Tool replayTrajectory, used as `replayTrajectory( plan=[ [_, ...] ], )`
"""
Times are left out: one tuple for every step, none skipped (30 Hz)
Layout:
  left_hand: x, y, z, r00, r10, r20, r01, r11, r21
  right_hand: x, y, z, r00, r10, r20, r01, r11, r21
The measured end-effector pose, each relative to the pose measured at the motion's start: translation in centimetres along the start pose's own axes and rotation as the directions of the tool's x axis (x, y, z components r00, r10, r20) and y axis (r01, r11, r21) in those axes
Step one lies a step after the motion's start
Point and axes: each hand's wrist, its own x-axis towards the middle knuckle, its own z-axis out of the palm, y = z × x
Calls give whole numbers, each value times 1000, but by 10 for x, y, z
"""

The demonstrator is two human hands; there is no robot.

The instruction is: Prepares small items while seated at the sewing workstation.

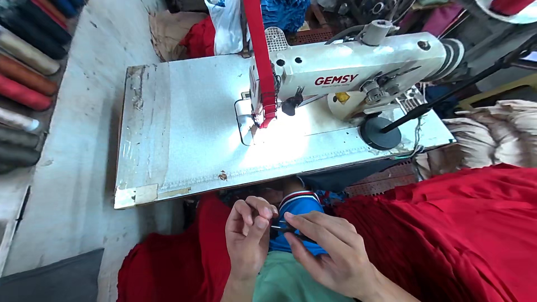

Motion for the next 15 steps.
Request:
replayTrajectory(
  plan=[
    [0,0,0,1000,-2,3,2,1000,6,2,0,0,1000,-5,3,5,1000,7],
    [-1,0,0,1000,-4,3,4,1000,10,3,0,0,1000,-4,13,4,1000,14],
    [-1,0,1,1000,-10,3,10,1000,17,5,-1,0,1000,3,28,-4,1000,26],
    [-2,1,1,1000,-15,1,15,1000,21,6,-1,0,999,12,38,-13,999,41],
    [-2,1,2,1000,-17,0,17,1000,20,7,-1,1,999,14,43,-16,999,52],
    [-2,2,2,1000,-17,-1,17,1000,19,7,-1,1,999,11,47,-13,999,53],
    [-3,2,2,1000,-18,3,18,1000,13,8,-1,1,999,6,51,-8,999,47],
    [-3,1,1,1000,-19,8,19,1000,7,9,-1,1,998,2,58,-4,1000,31],
    [-3,1,1,1000,-19,13,19,1000,6,10,-1,1,998,1,67,-2,1000,8],
    [-3,0,0,1000,-18,18,18,1000,8,10,-1,1,997,4,73,-3,1000,-16],
    [-3,0,0,1000,-17,22,17,1000,12,11,-1,1,997,11,74,-8,999,-34],
    [-3,0,0,1000,-14,24,14,1000,22,11,-1,2,997,16,72,-13,999,-45],
    [-3,-1,0,1000,-11,23,10,999,38,11,0,2,997,17,69,-13,999,-51],
    [-3,0,0,1000,-8,20,7,998,55,11,0,2,998,15,66,-12,998,-59],
    [-3,0,1,1000,-7,20,6,998,65,11,0,3,998,13,61,-8,997,-73]
  ],
)
